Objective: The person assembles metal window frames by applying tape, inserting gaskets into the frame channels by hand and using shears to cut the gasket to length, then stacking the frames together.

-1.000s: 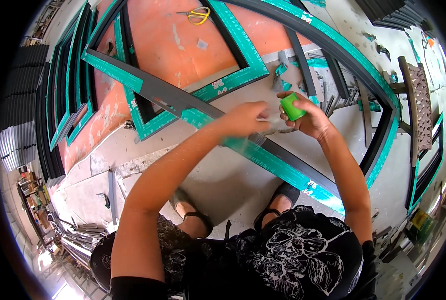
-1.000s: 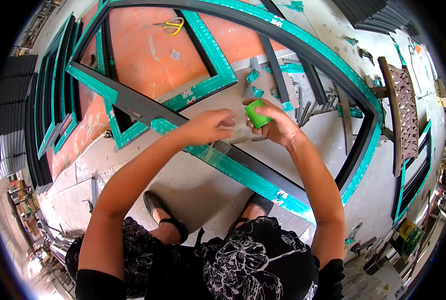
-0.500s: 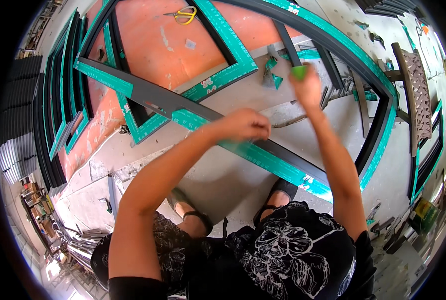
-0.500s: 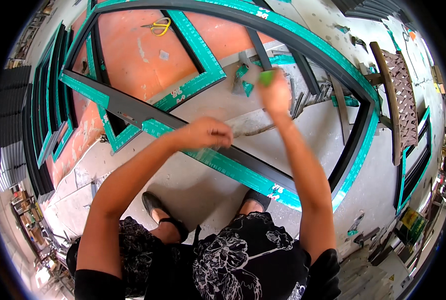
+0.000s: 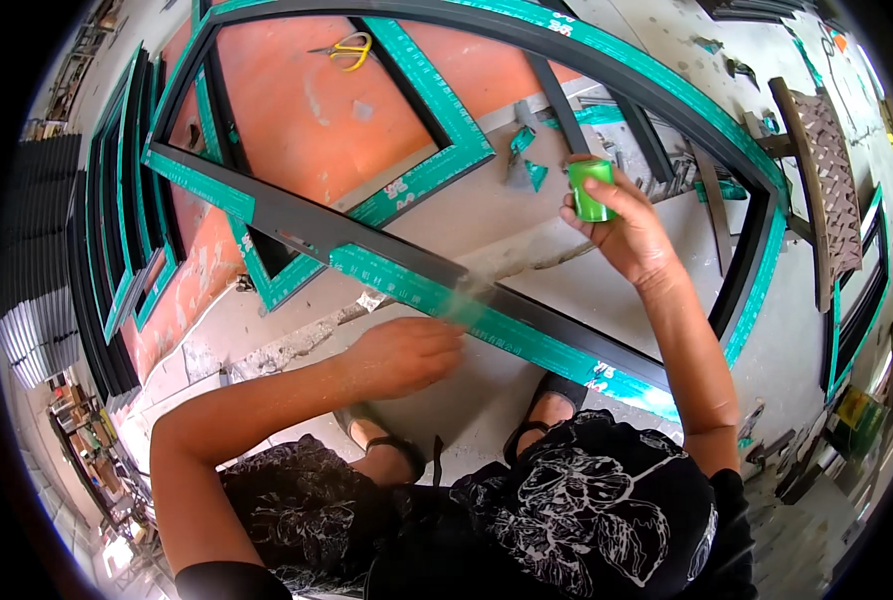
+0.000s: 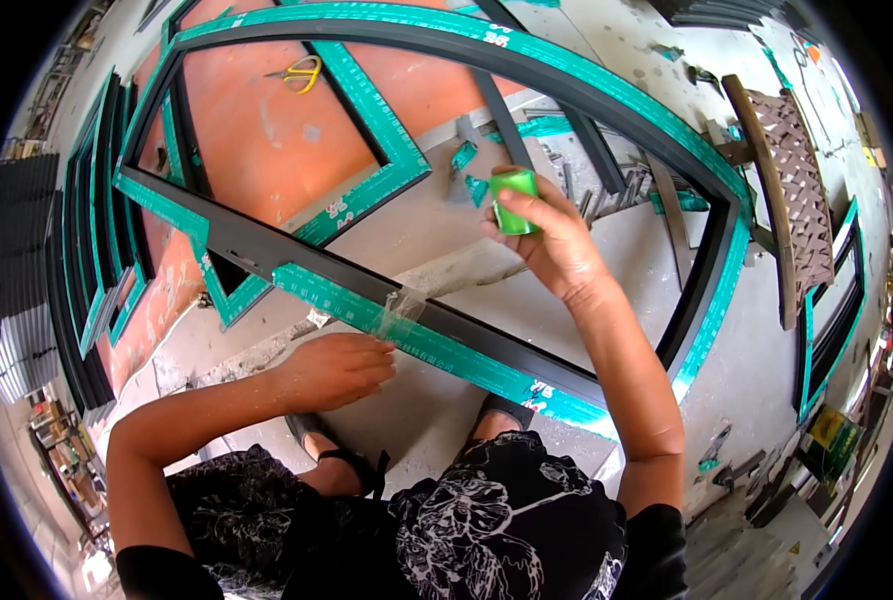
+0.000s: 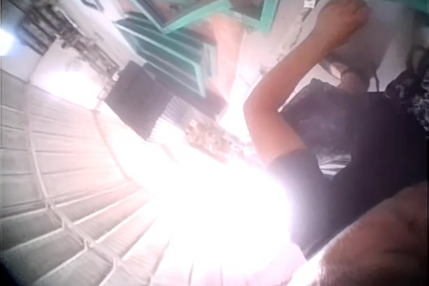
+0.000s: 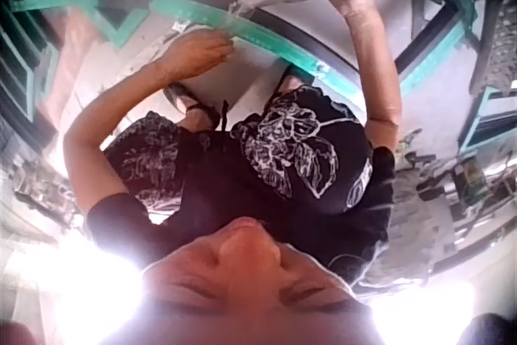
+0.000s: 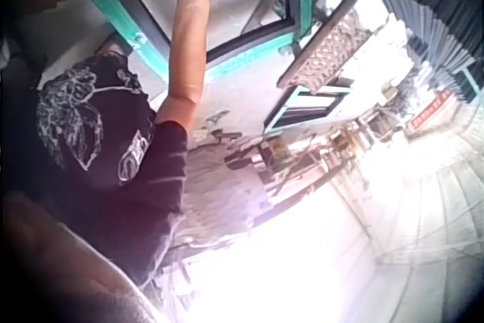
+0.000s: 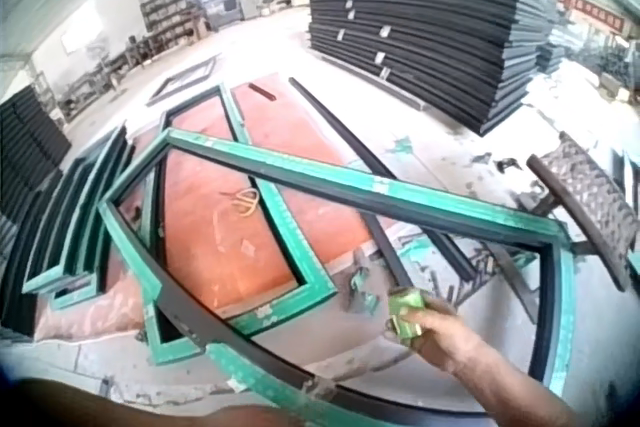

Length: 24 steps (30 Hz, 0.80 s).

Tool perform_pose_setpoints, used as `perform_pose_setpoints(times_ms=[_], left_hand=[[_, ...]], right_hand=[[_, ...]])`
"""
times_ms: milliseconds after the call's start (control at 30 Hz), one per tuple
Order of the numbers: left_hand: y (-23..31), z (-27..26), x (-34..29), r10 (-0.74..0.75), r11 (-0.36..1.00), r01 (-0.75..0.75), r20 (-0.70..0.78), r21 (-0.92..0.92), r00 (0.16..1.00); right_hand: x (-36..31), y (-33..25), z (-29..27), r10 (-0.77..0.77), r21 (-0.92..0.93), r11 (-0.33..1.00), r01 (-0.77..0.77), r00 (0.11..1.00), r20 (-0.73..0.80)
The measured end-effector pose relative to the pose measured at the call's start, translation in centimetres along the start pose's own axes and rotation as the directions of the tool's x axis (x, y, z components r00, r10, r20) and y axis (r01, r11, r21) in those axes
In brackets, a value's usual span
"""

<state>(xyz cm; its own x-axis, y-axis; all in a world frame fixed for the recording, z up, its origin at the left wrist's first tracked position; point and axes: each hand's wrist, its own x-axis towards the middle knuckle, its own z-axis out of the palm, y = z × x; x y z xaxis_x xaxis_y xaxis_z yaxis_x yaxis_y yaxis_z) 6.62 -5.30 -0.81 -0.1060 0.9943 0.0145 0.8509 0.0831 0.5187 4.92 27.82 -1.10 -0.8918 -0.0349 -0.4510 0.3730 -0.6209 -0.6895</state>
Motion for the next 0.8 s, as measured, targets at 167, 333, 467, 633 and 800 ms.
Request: perform_pose_setpoints(times_ms=[167,333,467,633,800], left_hand=[[-0.2,-2.1,4.5,-0.200,0.972,0.213,-0.130,0.100,0.971],[1.3,-2.8,5.2,-0.202,0.958,0.228,-0.156,0.173,0.967],[0.8,-6.9,8.8,-0.450,0.889,0.400,-0.269,-0.222,0.851],[2.2,-7.2,11.5,-0.527,0.846,0.397,-0.439,-0.357,0.728],[1.9,-5.9,12.3,-0.680,0.726,0.450,-0.448,-0.520,0.580]], right_hand=[[-0.5,1.6,0.3,0.110,0.302,0.947,-0.111,0.994,0.020],[-1.8,2.3,2.6,0.186,0.319,0.923,-0.213,0.976,0.113],[-3.0,2.2,3.1,0.165,0.384,0.898,-0.213,0.974,0.153],[-3.8,3.9,4.6,0.077,0.418,0.903,-0.099,0.995,0.070],[-4.5,4.7,5.2,-0.008,0.380,0.925,-0.014,0.998,0.057]])
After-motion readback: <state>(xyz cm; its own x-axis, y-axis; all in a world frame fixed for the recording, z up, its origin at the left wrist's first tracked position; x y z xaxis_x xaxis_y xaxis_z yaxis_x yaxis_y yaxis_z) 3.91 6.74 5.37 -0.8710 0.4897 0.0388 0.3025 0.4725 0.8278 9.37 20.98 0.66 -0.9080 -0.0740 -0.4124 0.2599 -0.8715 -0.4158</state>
